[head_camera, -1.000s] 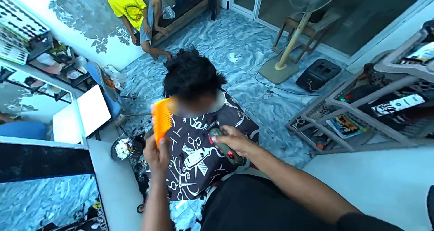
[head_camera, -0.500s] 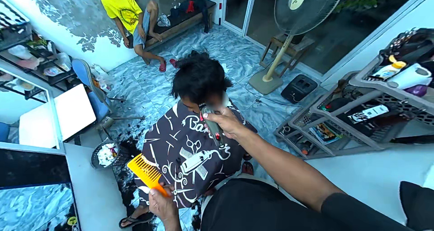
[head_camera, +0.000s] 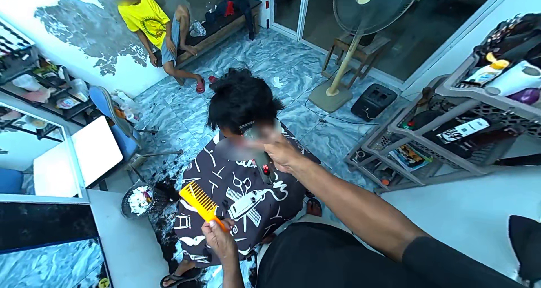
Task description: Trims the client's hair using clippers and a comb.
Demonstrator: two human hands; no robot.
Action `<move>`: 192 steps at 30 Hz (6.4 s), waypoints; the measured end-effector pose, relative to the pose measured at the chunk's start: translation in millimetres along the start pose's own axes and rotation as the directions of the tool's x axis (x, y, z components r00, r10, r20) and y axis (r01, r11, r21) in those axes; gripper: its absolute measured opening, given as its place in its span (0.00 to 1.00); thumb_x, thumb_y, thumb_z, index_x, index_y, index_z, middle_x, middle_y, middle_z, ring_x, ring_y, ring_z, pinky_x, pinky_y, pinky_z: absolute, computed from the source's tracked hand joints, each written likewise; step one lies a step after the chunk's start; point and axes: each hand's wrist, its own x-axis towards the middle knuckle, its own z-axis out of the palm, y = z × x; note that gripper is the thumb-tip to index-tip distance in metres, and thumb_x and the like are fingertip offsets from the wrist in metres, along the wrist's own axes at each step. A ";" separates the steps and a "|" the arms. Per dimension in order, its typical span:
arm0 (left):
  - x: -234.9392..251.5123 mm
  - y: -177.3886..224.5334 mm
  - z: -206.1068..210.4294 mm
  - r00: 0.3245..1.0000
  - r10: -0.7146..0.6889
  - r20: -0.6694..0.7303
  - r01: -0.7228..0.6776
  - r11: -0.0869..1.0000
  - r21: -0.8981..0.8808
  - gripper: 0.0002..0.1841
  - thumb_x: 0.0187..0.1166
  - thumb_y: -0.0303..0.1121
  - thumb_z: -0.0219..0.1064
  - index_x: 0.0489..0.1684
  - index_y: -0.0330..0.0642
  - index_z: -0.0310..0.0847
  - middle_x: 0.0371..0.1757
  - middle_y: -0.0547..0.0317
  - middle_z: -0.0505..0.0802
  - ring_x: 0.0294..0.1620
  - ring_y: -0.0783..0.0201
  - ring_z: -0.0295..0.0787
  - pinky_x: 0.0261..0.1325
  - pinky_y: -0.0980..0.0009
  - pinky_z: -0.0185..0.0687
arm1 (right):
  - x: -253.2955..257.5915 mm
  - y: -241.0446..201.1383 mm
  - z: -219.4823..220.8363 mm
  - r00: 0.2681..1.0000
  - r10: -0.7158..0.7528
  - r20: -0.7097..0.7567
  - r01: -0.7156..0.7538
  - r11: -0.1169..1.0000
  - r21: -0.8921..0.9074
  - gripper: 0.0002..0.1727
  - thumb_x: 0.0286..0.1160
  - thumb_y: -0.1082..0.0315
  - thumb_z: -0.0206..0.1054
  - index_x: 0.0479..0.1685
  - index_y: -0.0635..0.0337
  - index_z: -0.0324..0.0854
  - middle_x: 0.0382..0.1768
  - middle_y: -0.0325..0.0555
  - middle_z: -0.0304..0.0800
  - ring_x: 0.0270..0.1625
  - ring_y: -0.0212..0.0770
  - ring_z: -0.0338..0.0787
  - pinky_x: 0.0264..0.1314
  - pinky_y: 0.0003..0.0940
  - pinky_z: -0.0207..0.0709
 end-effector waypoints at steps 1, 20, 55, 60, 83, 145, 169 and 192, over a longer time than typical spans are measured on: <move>-0.1 -6.9 4.7 1.000 -0.022 0.010 0.021 0.999 0.025 0.12 0.94 0.34 0.39 0.51 0.39 0.65 0.17 0.68 0.82 0.18 0.67 0.86 0.30 0.67 0.90 | -5.0 5.2 -4.0 0.998 0.054 0.040 -0.052 0.998 -0.044 0.26 0.79 0.60 0.73 0.71 0.63 0.73 0.45 0.57 0.90 0.36 0.49 0.94 0.39 0.45 0.92; 104.4 52.4 59.3 0.703 0.515 0.490 -0.667 0.717 0.202 0.19 0.94 0.43 0.51 0.54 0.36 0.82 0.31 0.56 0.90 0.31 0.64 0.90 0.40 0.63 0.91 | -32.5 68.0 -28.1 0.971 0.210 -0.116 -0.213 0.977 -0.019 0.40 0.60 0.62 0.80 0.74 0.64 0.67 0.54 0.59 0.87 0.47 0.52 0.93 0.50 0.50 0.90; -6.5 11.7 -14.5 0.987 -0.002 0.159 -0.010 0.997 0.071 0.13 0.92 0.30 0.48 0.45 0.34 0.77 0.20 0.63 0.86 0.20 0.68 0.86 0.29 0.73 0.88 | -5.8 31.5 34.5 0.971 0.017 -0.238 -0.013 1.000 0.019 0.37 0.60 0.68 0.84 0.70 0.60 0.68 0.50 0.57 0.87 0.46 0.52 0.92 0.46 0.50 0.89; -3.0 11.5 -21.1 0.988 0.009 0.151 -0.024 0.995 0.099 0.12 0.92 0.31 0.48 0.45 0.35 0.77 0.21 0.64 0.86 0.21 0.69 0.86 0.31 0.72 0.88 | -7.1 32.1 34.4 0.964 0.061 -0.261 -0.057 0.998 0.024 0.37 0.59 0.69 0.84 0.69 0.62 0.69 0.50 0.59 0.88 0.46 0.53 0.92 0.47 0.51 0.89; -7.1 15.0 -23.2 0.982 0.008 0.190 -0.034 0.990 0.133 0.12 0.92 0.31 0.50 0.46 0.34 0.77 0.22 0.63 0.87 0.21 0.69 0.86 0.29 0.74 0.87 | -5.9 23.6 46.8 0.976 -0.065 -0.207 0.050 0.996 -0.077 0.37 0.58 0.67 0.85 0.69 0.58 0.69 0.54 0.54 0.85 0.49 0.49 0.90 0.47 0.48 0.88; -12.1 23.5 -19.1 0.983 -0.003 0.182 -0.021 0.991 0.132 0.10 0.91 0.30 0.49 0.47 0.35 0.74 0.19 0.65 0.86 0.19 0.70 0.86 0.29 0.74 0.88 | -3.2 31.4 55.1 0.956 -0.007 -0.295 -0.007 0.999 -0.046 0.45 0.51 0.63 0.89 0.71 0.58 0.66 0.57 0.60 0.82 0.52 0.53 0.89 0.51 0.52 0.87; -12.2 18.4 -18.2 0.984 -0.036 0.177 0.010 0.989 0.147 0.10 0.92 0.30 0.49 0.48 0.33 0.74 0.19 0.63 0.86 0.18 0.69 0.85 0.28 0.74 0.87 | -2.0 31.9 62.4 0.958 -0.027 -0.285 0.021 0.999 -0.025 0.45 0.53 0.60 0.89 0.73 0.57 0.68 0.59 0.60 0.83 0.55 0.53 0.89 0.54 0.54 0.87; -12.2 25.9 -1.5 0.973 -0.014 0.232 -0.024 0.987 0.160 0.11 0.91 0.30 0.49 0.46 0.33 0.74 0.19 0.63 0.86 0.19 0.69 0.86 0.28 0.74 0.87 | -5.6 31.3 45.8 0.951 0.116 -0.288 -0.092 0.991 0.095 0.38 0.53 0.68 0.86 0.66 0.62 0.69 0.51 0.58 0.85 0.50 0.48 0.91 0.52 0.45 0.88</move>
